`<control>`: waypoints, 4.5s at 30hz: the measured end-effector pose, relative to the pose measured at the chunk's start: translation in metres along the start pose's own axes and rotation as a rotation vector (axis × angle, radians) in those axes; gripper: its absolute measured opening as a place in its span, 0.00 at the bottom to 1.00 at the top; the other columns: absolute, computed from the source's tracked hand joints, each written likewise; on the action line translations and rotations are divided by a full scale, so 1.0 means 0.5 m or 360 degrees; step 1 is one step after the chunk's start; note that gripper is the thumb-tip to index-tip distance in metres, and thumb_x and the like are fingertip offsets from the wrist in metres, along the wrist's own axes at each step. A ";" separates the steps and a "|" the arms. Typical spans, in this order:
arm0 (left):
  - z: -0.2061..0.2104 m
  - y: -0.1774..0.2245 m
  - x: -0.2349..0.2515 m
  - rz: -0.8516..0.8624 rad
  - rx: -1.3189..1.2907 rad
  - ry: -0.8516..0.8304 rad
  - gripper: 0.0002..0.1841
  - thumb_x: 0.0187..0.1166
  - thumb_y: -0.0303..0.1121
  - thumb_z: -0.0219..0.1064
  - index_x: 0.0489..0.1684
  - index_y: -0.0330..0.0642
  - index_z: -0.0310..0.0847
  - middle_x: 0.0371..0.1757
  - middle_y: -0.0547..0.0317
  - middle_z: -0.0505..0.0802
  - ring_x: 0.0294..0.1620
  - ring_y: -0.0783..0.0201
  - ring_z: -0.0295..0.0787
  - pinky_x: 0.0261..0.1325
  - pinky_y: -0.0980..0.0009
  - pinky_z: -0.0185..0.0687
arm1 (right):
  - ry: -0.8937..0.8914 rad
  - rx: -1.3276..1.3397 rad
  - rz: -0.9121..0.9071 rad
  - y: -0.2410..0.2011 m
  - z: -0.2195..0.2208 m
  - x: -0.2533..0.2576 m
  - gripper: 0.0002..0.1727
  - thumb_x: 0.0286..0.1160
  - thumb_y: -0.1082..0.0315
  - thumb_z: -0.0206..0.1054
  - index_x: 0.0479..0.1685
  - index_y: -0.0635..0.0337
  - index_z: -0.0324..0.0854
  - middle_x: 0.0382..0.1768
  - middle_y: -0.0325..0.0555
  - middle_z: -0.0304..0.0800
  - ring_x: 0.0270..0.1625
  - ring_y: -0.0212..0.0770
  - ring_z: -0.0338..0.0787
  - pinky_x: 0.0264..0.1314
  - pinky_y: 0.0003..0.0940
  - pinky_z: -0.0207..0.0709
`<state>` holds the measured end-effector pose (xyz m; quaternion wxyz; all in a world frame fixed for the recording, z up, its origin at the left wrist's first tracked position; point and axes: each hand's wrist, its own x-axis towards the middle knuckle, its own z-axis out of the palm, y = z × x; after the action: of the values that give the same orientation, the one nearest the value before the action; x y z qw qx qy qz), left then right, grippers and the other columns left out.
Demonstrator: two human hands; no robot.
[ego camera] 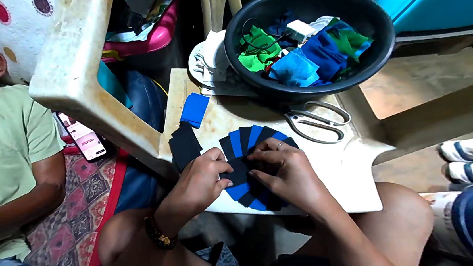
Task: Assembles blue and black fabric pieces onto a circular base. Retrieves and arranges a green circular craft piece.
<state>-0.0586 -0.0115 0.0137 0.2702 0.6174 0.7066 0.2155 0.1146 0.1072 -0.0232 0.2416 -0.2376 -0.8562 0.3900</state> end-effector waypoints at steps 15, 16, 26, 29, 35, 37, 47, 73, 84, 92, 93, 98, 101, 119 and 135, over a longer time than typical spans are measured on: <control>-0.028 0.012 0.005 0.0033 -0.0071 -0.0086 0.10 0.73 0.22 0.73 0.48 0.26 0.90 0.52 0.37 0.89 0.45 0.53 0.86 0.53 0.63 0.81 | -0.0141 -0.0044 -0.0221 -0.015 0.015 0.012 0.14 0.51 0.83 0.74 0.40 0.71 0.92 0.43 0.60 0.88 0.35 0.41 0.89 0.41 0.29 0.85; -0.028 0.002 0.005 0.0107 -0.0094 0.0074 0.09 0.71 0.22 0.74 0.44 0.26 0.91 0.47 0.37 0.91 0.41 0.53 0.87 0.49 0.64 0.82 | -0.0158 -0.0065 -0.0229 -0.018 0.013 0.013 0.14 0.51 0.83 0.75 0.41 0.72 0.92 0.43 0.60 0.88 0.35 0.42 0.89 0.41 0.30 0.85; -0.096 -0.072 0.052 -0.0380 -0.0076 0.0548 0.09 0.81 0.22 0.66 0.50 0.29 0.90 0.61 0.42 0.91 0.62 0.51 0.88 0.70 0.57 0.80 | -0.0160 -0.0122 -0.0451 -0.058 0.029 0.209 0.06 0.69 0.81 0.68 0.37 0.73 0.91 0.42 0.61 0.92 0.44 0.50 0.93 0.54 0.44 0.86; -0.098 -0.065 0.059 -0.0473 -0.0092 0.0479 0.10 0.81 0.23 0.66 0.52 0.28 0.89 0.63 0.41 0.90 0.67 0.51 0.86 0.75 0.58 0.76 | -0.0358 -0.0167 -0.0395 -0.069 0.055 0.267 0.05 0.70 0.82 0.70 0.38 0.76 0.90 0.47 0.64 0.91 0.49 0.54 0.92 0.60 0.46 0.84; -0.109 -0.063 0.058 -0.0559 -0.0173 0.0483 0.09 0.78 0.24 0.70 0.51 0.28 0.89 0.59 0.41 0.91 0.62 0.52 0.87 0.70 0.60 0.78 | -0.0526 -0.0275 -0.0272 -0.063 0.090 0.296 0.05 0.68 0.79 0.73 0.35 0.75 0.91 0.47 0.65 0.89 0.53 0.56 0.89 0.62 0.48 0.81; -0.109 -0.064 0.060 -0.0583 -0.0226 0.0535 0.10 0.78 0.24 0.70 0.51 0.27 0.88 0.57 0.40 0.90 0.60 0.52 0.87 0.68 0.61 0.79 | -0.0536 -0.0247 -0.0210 -0.061 0.088 0.298 0.06 0.71 0.78 0.72 0.37 0.75 0.91 0.49 0.65 0.89 0.54 0.55 0.89 0.64 0.47 0.80; -0.107 -0.061 0.082 -0.0749 -0.0278 0.0674 0.08 0.81 0.24 0.65 0.46 0.29 0.89 0.55 0.42 0.87 0.54 0.56 0.84 0.64 0.64 0.78 | -0.0622 -0.0077 0.0082 -0.059 0.072 0.321 0.08 0.78 0.76 0.67 0.38 0.74 0.88 0.53 0.61 0.87 0.54 0.45 0.86 0.62 0.40 0.78; -0.099 -0.055 0.117 -0.0908 -0.0317 0.0665 0.13 0.88 0.32 0.61 0.55 0.37 0.90 0.57 0.46 0.90 0.60 0.51 0.86 0.66 0.52 0.77 | -0.0605 0.0174 0.0261 -0.039 0.071 0.337 0.08 0.81 0.74 0.67 0.38 0.72 0.85 0.38 0.50 0.85 0.39 0.34 0.83 0.49 0.32 0.79; -0.098 -0.056 0.119 -0.0916 -0.0337 0.0717 0.12 0.86 0.30 0.61 0.49 0.36 0.91 0.53 0.47 0.91 0.58 0.53 0.87 0.64 0.52 0.78 | -0.0645 0.0094 0.0164 -0.032 0.072 0.341 0.09 0.82 0.75 0.64 0.35 0.72 0.84 0.37 0.50 0.83 0.39 0.36 0.81 0.48 0.33 0.77; -0.099 -0.058 0.118 -0.0940 -0.0328 0.0742 0.11 0.86 0.30 0.61 0.46 0.32 0.89 0.48 0.44 0.91 0.53 0.51 0.87 0.61 0.53 0.79 | -0.0644 0.0192 0.0191 -0.018 0.072 0.343 0.09 0.83 0.76 0.63 0.37 0.72 0.84 0.37 0.50 0.85 0.39 0.35 0.84 0.49 0.32 0.80; -0.099 -0.058 0.118 -0.0945 -0.0329 0.0750 0.11 0.85 0.30 0.62 0.46 0.32 0.88 0.48 0.43 0.90 0.53 0.51 0.87 0.61 0.53 0.79 | -0.0645 0.0213 0.0212 -0.018 0.072 0.343 0.09 0.83 0.76 0.63 0.38 0.72 0.84 0.37 0.50 0.85 0.38 0.34 0.84 0.49 0.32 0.80; -0.078 -0.067 0.120 -0.0608 -0.0222 0.1007 0.09 0.82 0.24 0.63 0.53 0.31 0.85 0.59 0.40 0.86 0.54 0.48 0.89 0.59 0.53 0.85 | -0.0615 0.0361 0.0255 -0.009 0.071 0.343 0.08 0.82 0.77 0.63 0.35 0.71 0.84 0.30 0.43 0.83 0.34 0.29 0.82 0.46 0.28 0.78; -0.062 -0.084 0.126 -0.0321 -0.0040 0.1028 0.09 0.80 0.21 0.61 0.44 0.31 0.90 0.51 0.43 0.91 0.49 0.49 0.90 0.54 0.51 0.85 | -0.0592 0.0437 0.0261 0.000 0.074 0.345 0.08 0.81 0.78 0.63 0.32 0.69 0.83 0.28 0.41 0.84 0.33 0.27 0.84 0.45 0.26 0.81; -0.079 -0.081 0.127 -0.0400 0.0029 0.0598 0.12 0.82 0.21 0.60 0.54 0.31 0.89 0.62 0.41 0.90 0.69 0.47 0.84 0.75 0.53 0.74 | -0.0343 0.0396 0.0390 -0.024 0.053 0.348 0.08 0.83 0.76 0.60 0.36 0.70 0.81 0.28 0.45 0.81 0.31 0.33 0.81 0.41 0.32 0.77; -0.062 -0.066 0.095 0.0080 -0.1092 0.0790 0.34 0.61 0.18 0.65 0.77 0.35 0.72 0.69 0.52 0.86 0.65 0.63 0.84 0.63 0.64 0.82 | -0.0195 0.1325 0.0367 -0.109 -0.048 0.209 0.18 0.77 0.80 0.41 0.28 0.53 0.73 0.23 0.31 0.83 0.28 0.26 0.86 0.43 0.26 0.87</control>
<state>-0.1082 0.0314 0.0107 0.2764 0.4383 0.6222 0.5868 0.0367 0.1509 0.0571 0.2202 -0.1905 -0.6066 0.7398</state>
